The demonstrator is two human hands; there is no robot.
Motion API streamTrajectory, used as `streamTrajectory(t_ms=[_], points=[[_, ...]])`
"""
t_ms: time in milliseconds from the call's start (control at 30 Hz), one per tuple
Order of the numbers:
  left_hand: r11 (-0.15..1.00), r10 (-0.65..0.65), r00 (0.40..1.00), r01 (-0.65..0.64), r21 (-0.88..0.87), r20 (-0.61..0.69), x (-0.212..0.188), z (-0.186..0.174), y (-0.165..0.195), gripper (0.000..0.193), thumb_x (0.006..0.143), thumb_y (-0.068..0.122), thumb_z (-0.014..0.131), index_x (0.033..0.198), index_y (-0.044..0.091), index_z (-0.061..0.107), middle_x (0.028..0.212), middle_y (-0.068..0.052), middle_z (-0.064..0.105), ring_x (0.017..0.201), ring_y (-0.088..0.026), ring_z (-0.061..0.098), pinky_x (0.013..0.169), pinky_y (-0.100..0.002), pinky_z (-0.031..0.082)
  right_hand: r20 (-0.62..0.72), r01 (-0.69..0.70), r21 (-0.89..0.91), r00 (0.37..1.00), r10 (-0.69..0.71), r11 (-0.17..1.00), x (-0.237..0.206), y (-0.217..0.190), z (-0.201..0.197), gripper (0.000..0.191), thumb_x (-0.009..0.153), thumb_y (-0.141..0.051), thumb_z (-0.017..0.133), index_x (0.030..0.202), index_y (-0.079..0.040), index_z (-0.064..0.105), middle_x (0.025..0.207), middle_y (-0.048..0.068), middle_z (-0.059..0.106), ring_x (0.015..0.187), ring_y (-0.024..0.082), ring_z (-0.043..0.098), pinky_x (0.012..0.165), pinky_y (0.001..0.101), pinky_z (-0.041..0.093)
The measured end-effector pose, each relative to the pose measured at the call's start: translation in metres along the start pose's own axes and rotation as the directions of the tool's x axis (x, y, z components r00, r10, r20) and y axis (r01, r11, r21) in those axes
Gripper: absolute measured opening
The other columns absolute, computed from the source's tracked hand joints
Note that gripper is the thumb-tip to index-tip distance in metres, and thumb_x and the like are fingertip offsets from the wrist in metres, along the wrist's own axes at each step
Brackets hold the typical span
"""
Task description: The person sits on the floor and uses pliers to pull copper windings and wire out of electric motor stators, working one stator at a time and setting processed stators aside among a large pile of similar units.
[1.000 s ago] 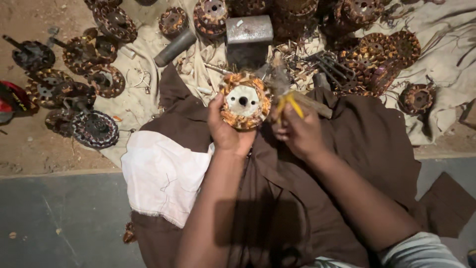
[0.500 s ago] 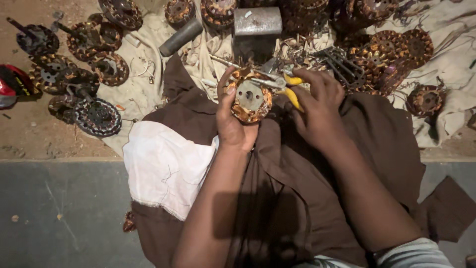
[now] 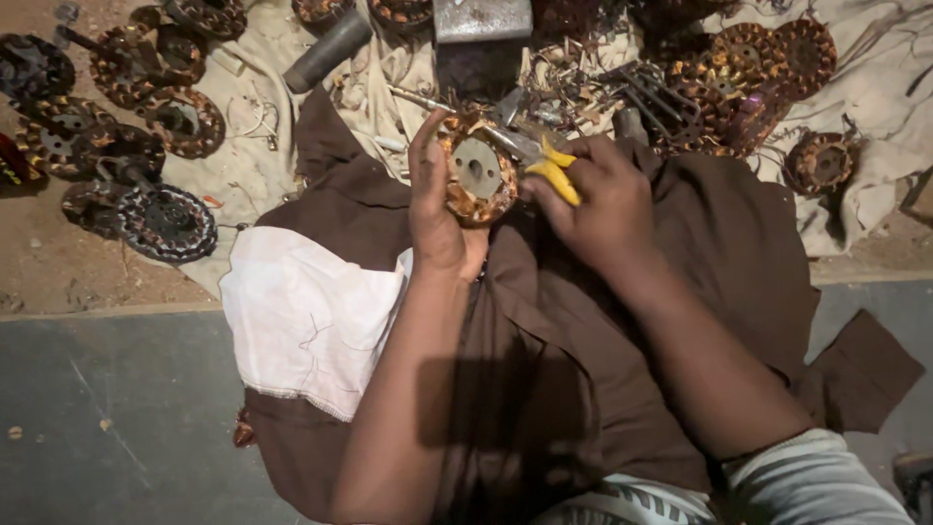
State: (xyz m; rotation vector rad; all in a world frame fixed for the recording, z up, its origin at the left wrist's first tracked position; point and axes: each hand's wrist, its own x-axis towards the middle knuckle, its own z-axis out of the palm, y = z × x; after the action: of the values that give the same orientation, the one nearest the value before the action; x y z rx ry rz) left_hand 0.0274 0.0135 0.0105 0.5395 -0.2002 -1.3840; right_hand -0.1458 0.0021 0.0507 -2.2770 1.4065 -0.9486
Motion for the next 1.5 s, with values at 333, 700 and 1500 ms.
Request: streamTrajectory(t_ms=[333, 700, 1500], points=[[0.993, 0.017, 0.981, 0.006, -0.119, 0.193, -0.004, 0.001, 0.010, 0.067, 0.096, 0.022, 0.066, 0.156, 0.008, 0.042, 0.141, -0.015, 0.059, 0.131, -0.030, 0.059, 0.111, -0.047, 0.053, 0.433, -0.476, 0.878, 0.841, 0.325, 0.060, -0.024, 0.024, 0.039, 0.029, 0.105, -0.026, 0.071, 0.102, 0.003, 0.070, 0.077, -0.001, 0.055, 0.063, 0.008, 0.044, 0.058, 0.0237, 0.034], [0.994, 0.095, 0.979, -0.085, -0.061, 0.179, -0.010, 0.007, 0.014, 0.068, 0.094, 0.021, 0.067, 0.156, 0.009, 0.040, 0.144, -0.016, 0.056, 0.134, -0.031, 0.057, 0.116, -0.046, 0.050, 0.280, -0.194, 0.519, 0.959, 0.049, 0.832, -0.010, 0.026, 0.012, 0.022, 0.105, -0.019, 0.064, 0.107, 0.003, 0.067, 0.103, 0.007, 0.061, 0.098, 0.019, 0.057, 0.089, 0.0330, 0.046], [0.994, 0.023, 0.993, -0.036, 0.108, 0.120, -0.006, 0.009, 0.011, 0.067, 0.090, 0.016, 0.064, 0.153, 0.008, 0.044, 0.139, -0.015, 0.058, 0.130, -0.029, 0.058, 0.113, -0.044, 0.049, 0.460, -0.258, 0.384, 0.886, 0.059, 0.886, 0.003, 0.008, -0.026, 0.025, 0.101, -0.018, 0.066, 0.118, 0.001, 0.069, 0.115, 0.010, 0.074, 0.106, 0.020, 0.069, 0.096, 0.0333, 0.052]])
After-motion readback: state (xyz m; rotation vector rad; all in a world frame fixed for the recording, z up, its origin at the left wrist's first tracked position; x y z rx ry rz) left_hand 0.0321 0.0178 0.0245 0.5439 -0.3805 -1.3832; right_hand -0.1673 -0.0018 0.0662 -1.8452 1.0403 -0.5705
